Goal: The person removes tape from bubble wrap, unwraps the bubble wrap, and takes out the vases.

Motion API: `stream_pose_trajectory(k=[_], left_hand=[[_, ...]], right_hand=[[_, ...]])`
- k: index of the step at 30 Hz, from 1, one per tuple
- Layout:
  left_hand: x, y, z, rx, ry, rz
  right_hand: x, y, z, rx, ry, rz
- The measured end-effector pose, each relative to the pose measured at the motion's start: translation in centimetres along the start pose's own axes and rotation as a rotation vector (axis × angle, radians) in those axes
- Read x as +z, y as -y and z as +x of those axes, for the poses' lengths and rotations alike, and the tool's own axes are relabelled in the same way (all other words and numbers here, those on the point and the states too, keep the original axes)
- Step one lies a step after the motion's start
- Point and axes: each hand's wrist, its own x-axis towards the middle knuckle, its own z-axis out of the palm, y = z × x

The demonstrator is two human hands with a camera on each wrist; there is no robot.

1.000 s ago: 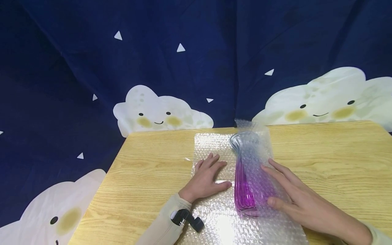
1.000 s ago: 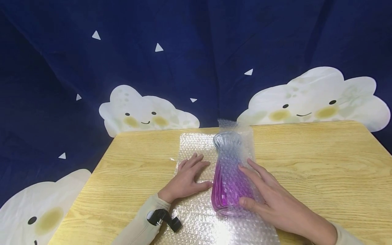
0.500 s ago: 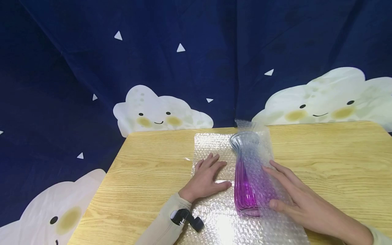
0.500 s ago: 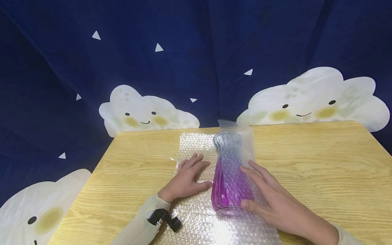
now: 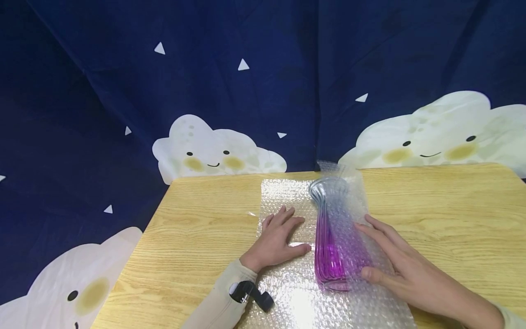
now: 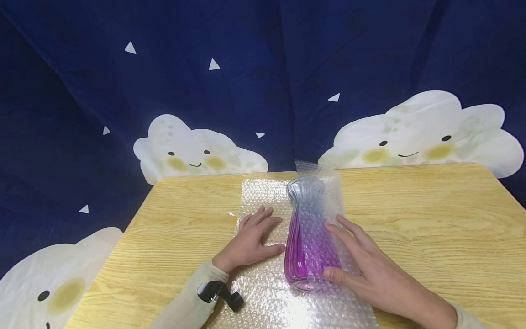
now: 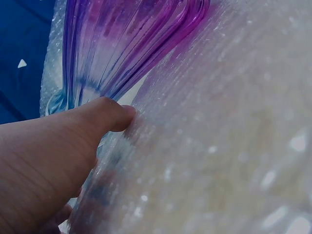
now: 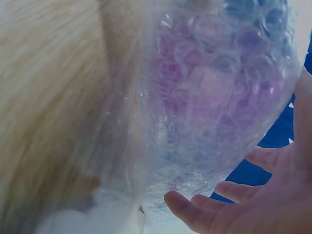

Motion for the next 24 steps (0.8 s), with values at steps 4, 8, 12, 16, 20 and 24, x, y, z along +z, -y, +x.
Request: stream_pose_trajectory(k=[4,8,12,16,20,24], left_hand=[[0.05,0.06,0.04,-0.001,0.003,0.002],[0.04,0.04,0.05,-0.001,0.002,0.002],[0.0,-0.02,-0.02,-0.001,0.003,-0.005],[-0.07,-0.08,-0.1,0.009,-0.004,-0.012],[-0.09,-0.1,-0.14,0.01,-0.001,-0.021],[-0.06,-0.07,-0.12,0.005,0.005,-0.024]], right_hand=[[-0.17,-0.06,-0.06,-0.004,-0.003,-0.009],[-0.31,-0.15,-0.08,-0.014,-0.008,-0.014],[-0.46,-0.41,-0.09,-0.032,-0.017,-0.024],[-0.63,-0.65,-0.06,-0.035,-0.019,-0.034],[-0.7,-0.79,-0.03,-0.036,-0.021,-0.043],[-0.79,-0.88,-0.05,-0.027,-0.022,-0.051]])
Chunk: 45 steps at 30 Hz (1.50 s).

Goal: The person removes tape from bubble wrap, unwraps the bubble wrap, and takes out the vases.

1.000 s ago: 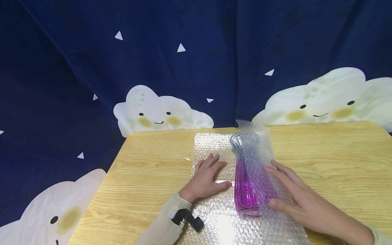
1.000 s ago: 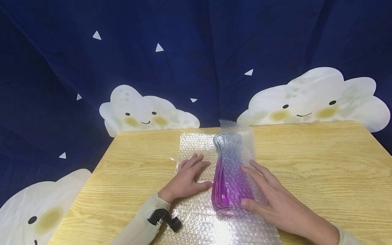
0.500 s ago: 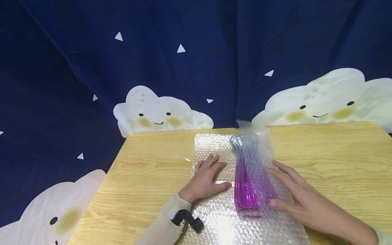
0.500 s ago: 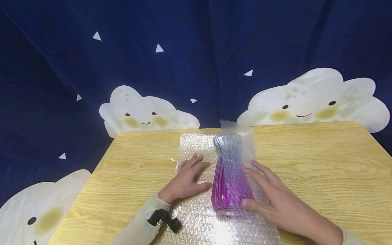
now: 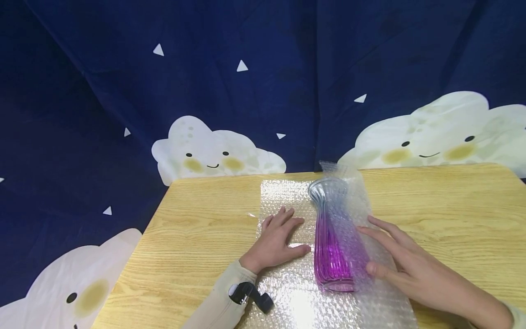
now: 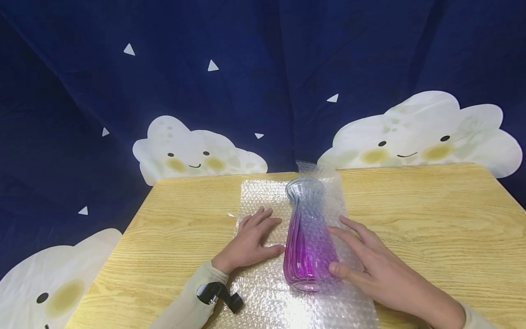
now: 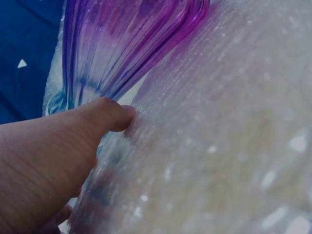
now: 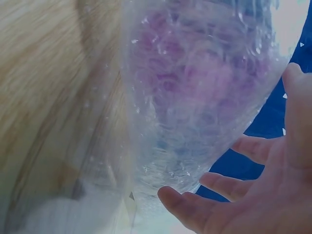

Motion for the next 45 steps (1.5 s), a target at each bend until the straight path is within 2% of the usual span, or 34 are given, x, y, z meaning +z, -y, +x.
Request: stream_pose_trajectory(k=[10,23,45], left_hand=[[0.09,0.13,0.13,0.002,-0.005,0.004],[0.14,0.21,0.17,-0.004,-0.003,-0.002],[0.11,0.22,0.16,0.001,0.0,-0.005]], right_hand=[[-0.15,-0.07,-0.1,0.01,-0.02,-0.043],[-0.24,-0.52,-0.02,0.062,-0.028,-0.073],[-0.39,-0.72,0.24,0.147,0.05,-0.103]])
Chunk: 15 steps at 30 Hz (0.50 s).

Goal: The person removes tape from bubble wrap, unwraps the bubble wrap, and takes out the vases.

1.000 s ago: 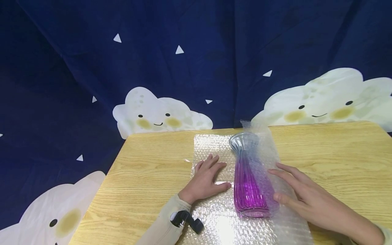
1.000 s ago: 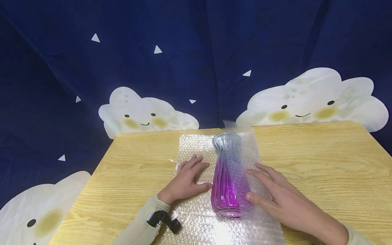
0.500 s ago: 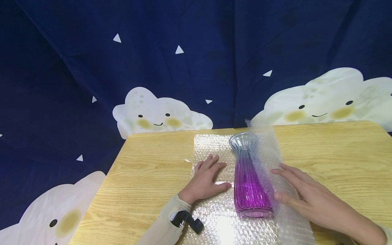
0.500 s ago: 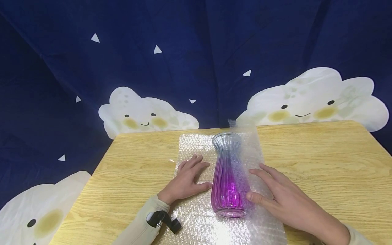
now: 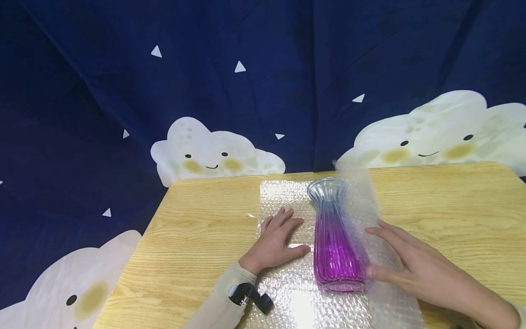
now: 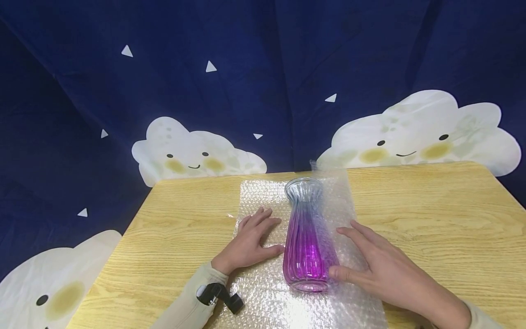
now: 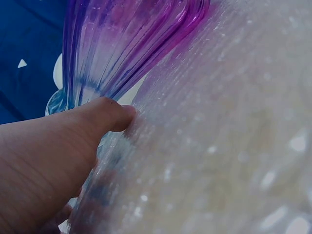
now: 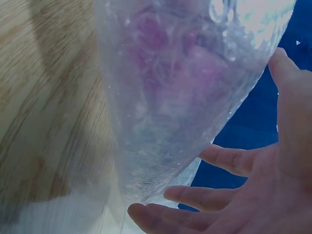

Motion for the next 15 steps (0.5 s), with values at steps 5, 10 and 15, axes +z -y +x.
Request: stream_pose_trajectory(k=[5,10,15], left_hand=[[-0.04,-0.04,-0.02,0.004,-0.003,0.003],[-0.06,-0.08,-0.03,0.006,-0.005,0.006],[0.03,-0.07,-0.03,0.006,-0.009,0.009]], right_hand=[[-0.01,-0.07,0.04,0.007,0.007,-0.011],[-0.06,-0.17,0.0,0.007,0.016,-0.019],[-0.24,-0.38,-0.12,-0.015,0.008,-0.019]])
